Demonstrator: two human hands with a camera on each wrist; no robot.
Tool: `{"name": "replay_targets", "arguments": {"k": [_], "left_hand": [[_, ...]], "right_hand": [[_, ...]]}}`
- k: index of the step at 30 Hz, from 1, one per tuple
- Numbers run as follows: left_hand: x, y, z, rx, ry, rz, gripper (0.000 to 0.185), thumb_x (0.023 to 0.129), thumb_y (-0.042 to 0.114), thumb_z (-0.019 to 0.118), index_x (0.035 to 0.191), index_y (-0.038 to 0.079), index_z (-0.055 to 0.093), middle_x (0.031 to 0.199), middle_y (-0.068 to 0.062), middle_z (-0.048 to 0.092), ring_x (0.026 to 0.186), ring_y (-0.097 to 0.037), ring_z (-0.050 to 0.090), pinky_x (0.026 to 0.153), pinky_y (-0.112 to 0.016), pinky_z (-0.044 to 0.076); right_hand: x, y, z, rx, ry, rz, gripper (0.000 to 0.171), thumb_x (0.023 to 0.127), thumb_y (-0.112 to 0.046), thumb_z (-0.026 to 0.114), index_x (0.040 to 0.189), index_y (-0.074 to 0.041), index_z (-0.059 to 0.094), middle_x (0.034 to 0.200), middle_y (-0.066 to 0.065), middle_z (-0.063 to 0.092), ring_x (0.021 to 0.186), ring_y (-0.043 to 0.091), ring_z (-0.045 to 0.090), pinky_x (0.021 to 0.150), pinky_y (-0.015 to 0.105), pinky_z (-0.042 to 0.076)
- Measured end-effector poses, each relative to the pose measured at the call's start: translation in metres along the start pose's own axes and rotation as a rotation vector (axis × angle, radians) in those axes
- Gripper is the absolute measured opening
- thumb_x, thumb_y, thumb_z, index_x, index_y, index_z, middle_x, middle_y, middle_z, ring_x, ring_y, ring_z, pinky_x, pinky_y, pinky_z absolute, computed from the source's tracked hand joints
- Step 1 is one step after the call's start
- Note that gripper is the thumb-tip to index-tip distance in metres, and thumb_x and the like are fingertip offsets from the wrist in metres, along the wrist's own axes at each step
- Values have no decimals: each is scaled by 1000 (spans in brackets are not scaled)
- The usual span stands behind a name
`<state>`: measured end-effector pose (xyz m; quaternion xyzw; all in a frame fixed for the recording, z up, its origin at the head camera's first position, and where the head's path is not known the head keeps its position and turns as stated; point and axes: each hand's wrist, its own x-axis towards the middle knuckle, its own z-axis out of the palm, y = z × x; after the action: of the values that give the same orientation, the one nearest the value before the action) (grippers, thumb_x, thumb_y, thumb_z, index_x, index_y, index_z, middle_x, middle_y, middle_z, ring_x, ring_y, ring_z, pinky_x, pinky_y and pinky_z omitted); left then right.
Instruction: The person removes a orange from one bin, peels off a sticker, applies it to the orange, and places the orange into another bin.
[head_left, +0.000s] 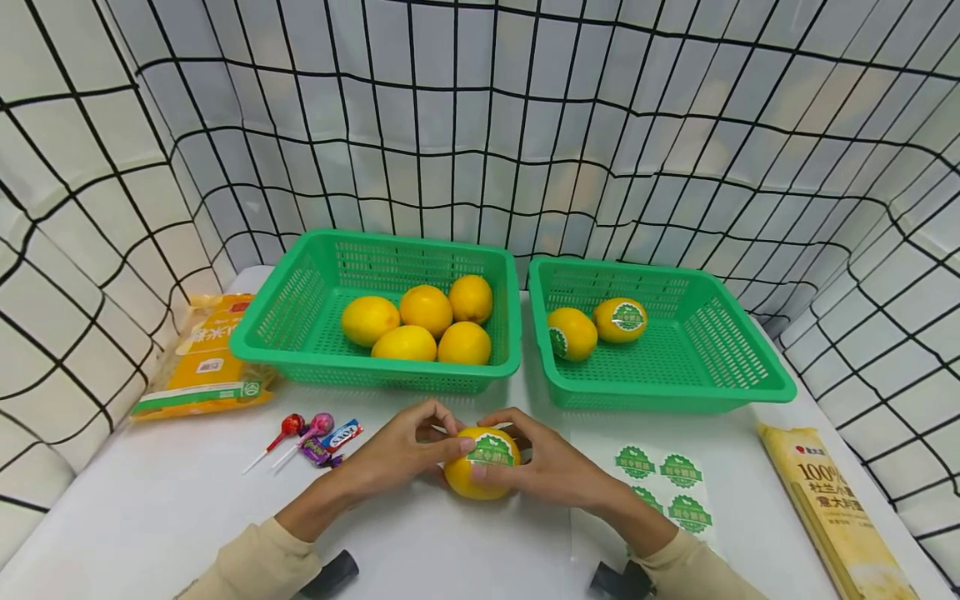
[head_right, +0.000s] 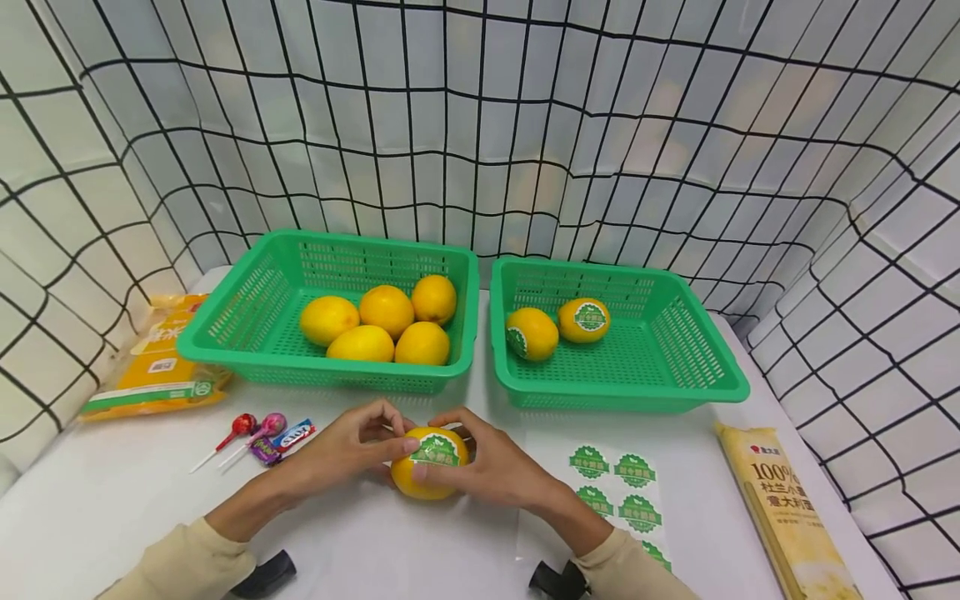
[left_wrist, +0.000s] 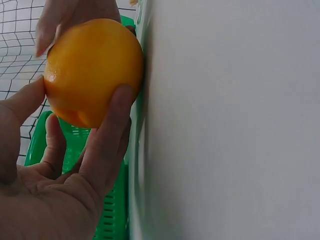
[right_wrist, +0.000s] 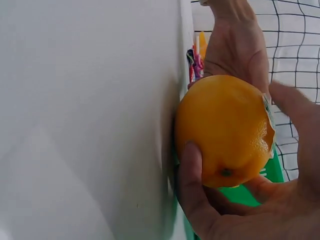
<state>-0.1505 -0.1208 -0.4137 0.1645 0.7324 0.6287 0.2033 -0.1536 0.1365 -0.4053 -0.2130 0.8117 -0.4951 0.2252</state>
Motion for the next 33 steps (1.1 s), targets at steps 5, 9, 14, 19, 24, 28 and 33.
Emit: {"name": "replay_targets", "arguments": {"k": [5, 9, 14, 19, 24, 28, 33], "left_hand": [[1, 0, 6, -10, 23, -9, 34, 102, 31, 75, 110, 3, 58, 130, -18, 61, 112, -29, 66, 83, -41, 64], [2, 1, 14, -2, 54, -21, 35, 100, 34, 77, 109, 4, 60, 133, -16, 62, 117, -29, 67, 86, -38, 63], [4, 9, 25, -27, 39, -8, 34, 100, 34, 76, 109, 5, 61, 136, -15, 63, 121, -30, 65, 89, -39, 63], [7, 23, 38, -65, -4, 21, 33, 102, 31, 74, 115, 4, 60, 137, -14, 60, 123, -30, 63, 86, -42, 64], [29, 63, 43, 103, 17, 155, 30, 104, 35, 71, 123, 13, 64, 128, -4, 66, 119, -22, 64, 89, -41, 62], [69, 99, 42, 212, 40, 272, 30, 106, 31, 68, 131, 15, 64, 130, 1, 67, 121, -19, 62, 106, -44, 53], [129, 116, 35, 197, 10, 204, 37, 107, 28, 64, 143, 18, 61, 150, 0, 56, 137, -23, 52, 112, -50, 48]], "right_hand": [[-4, -3, 2, -1, 35, -14, 49, 98, -41, 75, 140, -21, 58, 130, 6, 66, 111, 23, 62, 85, 34, 58], [-10, -3, 1, -77, 83, -38, 48, 97, -40, 76, 138, -21, 59, 130, 4, 67, 110, 21, 64, 83, 31, 58], [-23, -5, -9, -126, 98, -19, 50, 94, -41, 82, 137, -29, 59, 116, 1, 72, 100, 20, 67, 77, 31, 58], [-38, -16, -22, -174, 79, -24, 50, 92, -44, 83, 132, -28, 58, 107, 0, 71, 93, 19, 67, 73, 32, 59], [-58, -29, -46, -214, 79, -33, 52, 93, -43, 82, 135, -29, 55, 116, -4, 68, 103, 22, 64, 80, 35, 60], [-71, -40, -79, -231, 87, -36, 54, 95, -38, 79, 139, -22, 52, 122, 1, 66, 106, 28, 62, 82, 39, 59], [-72, -44, -133, -301, 127, -38, 57, 96, -35, 76, 140, -16, 47, 120, 8, 67, 105, 32, 60, 81, 41, 57]]}}
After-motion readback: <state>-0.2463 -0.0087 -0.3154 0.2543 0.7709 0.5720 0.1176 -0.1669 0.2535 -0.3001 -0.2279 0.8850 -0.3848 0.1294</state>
